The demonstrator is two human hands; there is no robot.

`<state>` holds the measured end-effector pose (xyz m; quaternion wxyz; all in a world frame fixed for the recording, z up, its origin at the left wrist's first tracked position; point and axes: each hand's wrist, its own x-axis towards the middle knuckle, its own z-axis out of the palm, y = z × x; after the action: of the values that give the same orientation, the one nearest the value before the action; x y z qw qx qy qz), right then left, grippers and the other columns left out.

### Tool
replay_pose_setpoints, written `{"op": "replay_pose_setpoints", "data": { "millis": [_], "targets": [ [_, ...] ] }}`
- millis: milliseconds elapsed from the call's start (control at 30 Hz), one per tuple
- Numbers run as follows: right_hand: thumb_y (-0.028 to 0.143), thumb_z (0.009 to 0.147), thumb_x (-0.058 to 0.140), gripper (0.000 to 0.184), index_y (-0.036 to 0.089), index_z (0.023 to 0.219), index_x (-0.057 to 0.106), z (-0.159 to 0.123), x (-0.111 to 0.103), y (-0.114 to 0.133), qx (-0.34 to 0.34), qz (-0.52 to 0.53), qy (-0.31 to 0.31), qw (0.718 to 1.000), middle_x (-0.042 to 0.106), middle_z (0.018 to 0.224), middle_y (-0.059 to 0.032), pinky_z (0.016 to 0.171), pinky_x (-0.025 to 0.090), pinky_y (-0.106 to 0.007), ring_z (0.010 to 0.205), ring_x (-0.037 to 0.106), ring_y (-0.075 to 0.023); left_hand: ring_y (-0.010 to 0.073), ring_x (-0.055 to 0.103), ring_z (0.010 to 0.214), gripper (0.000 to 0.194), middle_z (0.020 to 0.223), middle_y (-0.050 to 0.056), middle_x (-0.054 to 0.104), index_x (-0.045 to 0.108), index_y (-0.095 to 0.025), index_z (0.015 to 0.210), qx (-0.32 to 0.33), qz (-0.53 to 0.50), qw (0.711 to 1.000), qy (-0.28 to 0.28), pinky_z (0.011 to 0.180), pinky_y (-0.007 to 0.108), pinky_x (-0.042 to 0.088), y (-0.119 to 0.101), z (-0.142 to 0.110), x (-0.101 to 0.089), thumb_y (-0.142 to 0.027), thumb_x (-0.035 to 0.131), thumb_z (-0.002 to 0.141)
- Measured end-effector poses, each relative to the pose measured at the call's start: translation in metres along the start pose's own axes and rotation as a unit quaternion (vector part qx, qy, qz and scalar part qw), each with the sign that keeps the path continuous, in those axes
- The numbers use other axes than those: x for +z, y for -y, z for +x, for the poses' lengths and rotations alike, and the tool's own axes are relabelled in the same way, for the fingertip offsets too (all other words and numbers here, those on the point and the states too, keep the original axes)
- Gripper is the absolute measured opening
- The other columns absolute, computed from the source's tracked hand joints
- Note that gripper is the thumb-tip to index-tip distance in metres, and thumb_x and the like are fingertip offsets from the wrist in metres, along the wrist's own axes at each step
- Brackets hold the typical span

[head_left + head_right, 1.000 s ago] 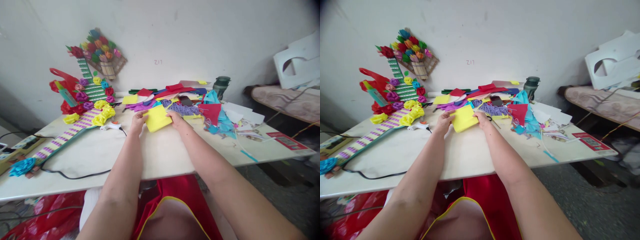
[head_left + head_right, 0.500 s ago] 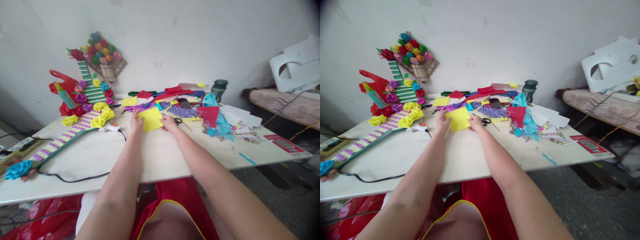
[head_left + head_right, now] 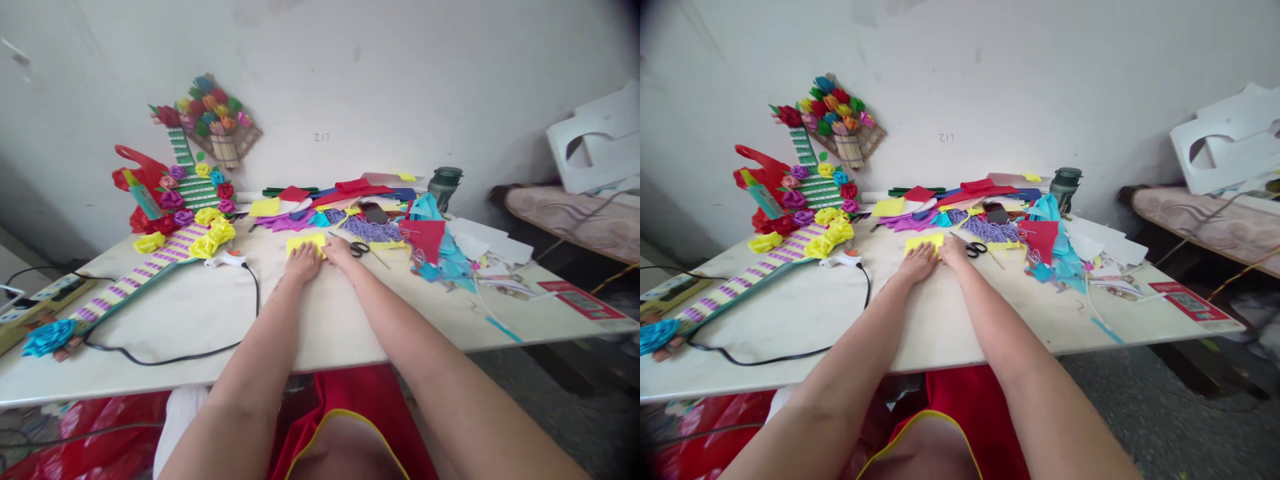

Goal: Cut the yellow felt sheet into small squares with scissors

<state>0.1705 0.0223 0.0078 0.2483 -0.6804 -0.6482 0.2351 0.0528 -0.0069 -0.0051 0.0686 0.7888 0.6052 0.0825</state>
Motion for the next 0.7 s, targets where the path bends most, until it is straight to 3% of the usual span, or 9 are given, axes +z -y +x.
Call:
{"op": "replay_pose_setpoints", "data": {
  "millis": [200,367,500,700],
  "targets": [
    [0.02,0.075,0.051,0.018,0.016,0.066,0.065,0.0,-0.003,0.001,-0.028,-0.05,-0.012,0.998,0.064,0.057,-0.0053,0.051,0.042,-0.021,0.056,0.061,-0.0156,0.0177,0.006,0.137,0.06,0.148,0.003,0.019,0.025,-0.012,0.14,0.02,0.009,0.999,-0.028,0.11,0.04,0.001,0.001,-0.002,-0.004,-0.036,0.024,0.084],
    [0.017,0.074,0.056,0.013,0.014,0.064,0.063,0.007,-0.005,0.002,0.077,0.094,0.051,0.991,0.06,0.051,-0.0048,0.048,0.04,-0.022,0.051,0.057,-0.0151,0.0193,0.014,0.136,0.072,0.147,0.01,0.02,0.021,-0.008,0.14,0.03,-0.024,0.999,0.016,0.11,0.036,0.009,-0.003,-0.006,-0.009,-0.044,0.036,0.079],
    [0.014,0.077,0.055,0.009,0.012,0.07,0.061,0.01,-0.007,0.007,0.116,0.153,0.065,0.979,0.056,0.045,-0.0013,0.041,0.035,-0.019,0.038,0.046,-0.0088,0.0225,0.021,0.134,0.07,0.145,0.013,0.026,0.028,-0.009,0.137,0.026,-0.033,0.999,-0.025,0.108,0.038,0.014,-0.006,-0.006,-0.004,-0.052,0.033,0.082],
    [0.011,0.073,0.058,0.004,0.011,0.068,0.059,0.012,-0.006,0.009,0.132,0.214,0.043,0.967,0.052,0.041,0.0014,0.036,0.031,-0.018,0.031,0.039,-0.0059,0.0217,0.024,0.133,0.054,0.14,0.011,0.036,0.034,-0.013,0.134,0.034,-0.034,0.997,-0.052,0.107,0.04,0.018,-0.004,0.0,0.004,-0.042,0.026,0.088]
  ]
}}
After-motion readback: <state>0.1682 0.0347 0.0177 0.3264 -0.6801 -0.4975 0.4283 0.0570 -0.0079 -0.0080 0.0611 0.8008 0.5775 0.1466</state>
